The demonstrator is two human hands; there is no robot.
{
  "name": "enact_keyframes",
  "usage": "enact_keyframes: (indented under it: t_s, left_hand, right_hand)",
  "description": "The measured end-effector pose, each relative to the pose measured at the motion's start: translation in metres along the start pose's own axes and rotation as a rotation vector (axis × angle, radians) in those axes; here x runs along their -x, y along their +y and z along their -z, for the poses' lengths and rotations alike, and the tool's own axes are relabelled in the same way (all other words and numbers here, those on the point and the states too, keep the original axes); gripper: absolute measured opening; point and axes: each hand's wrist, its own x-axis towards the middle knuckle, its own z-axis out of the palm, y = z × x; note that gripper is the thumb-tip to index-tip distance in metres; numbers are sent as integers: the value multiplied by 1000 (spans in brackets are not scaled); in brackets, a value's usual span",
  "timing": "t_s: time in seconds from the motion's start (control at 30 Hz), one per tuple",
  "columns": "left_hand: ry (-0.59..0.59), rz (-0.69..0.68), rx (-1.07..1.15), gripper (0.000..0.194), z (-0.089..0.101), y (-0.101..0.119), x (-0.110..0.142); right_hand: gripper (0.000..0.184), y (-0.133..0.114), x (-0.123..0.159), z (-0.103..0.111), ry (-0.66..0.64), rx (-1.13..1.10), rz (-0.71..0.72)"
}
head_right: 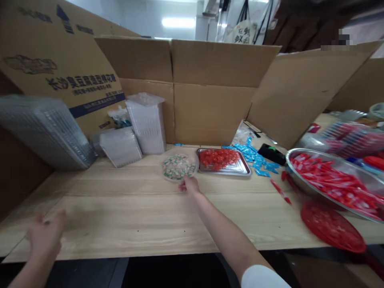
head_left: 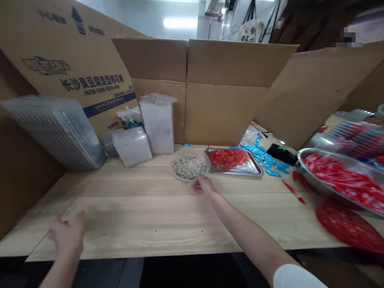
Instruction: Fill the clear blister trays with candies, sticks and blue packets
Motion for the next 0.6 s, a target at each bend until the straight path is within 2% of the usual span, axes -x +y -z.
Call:
enact_keyframes:
  t_s: [0.1, 0.13, 0.2, 0.23, 0.3, 0.37, 0.5, 0.6]
  left_hand:
    - [-377, 16, 350, 43, -13, -26, 77]
    - [-542, 92, 399, 43, -16, -30, 104]
    - [-788, 214, 450, 44, -20, -32, 153]
    - [-846, 269, 478, 43, -21, -30, 173]
    - [-896, 341, 537, 40, -21, -24, 202]
    - [-888, 358, 596, 37, -20, -17, 218]
    - [-832, 356, 679, 37, -13, -15, 232]
    - [-696, 389, 719, 34, -6, -22, 233]
  right_hand:
    - [13, 24, 41, 27, -77, 42, -32]
    - [12, 33, 56, 37, -101, 52, -38]
    - [11, 49, 85, 53, -152, 75, -51]
    - [12, 55, 97, 60, -184, 99, -57]
    - [13, 66, 117, 71, -251, 167, -61]
    - [15, 72, 130, 78, -313, 234, -48]
    - [25, 78, 136, 86, -419, 273, 39]
    - [34, 81, 131, 82, -524, 293, 103]
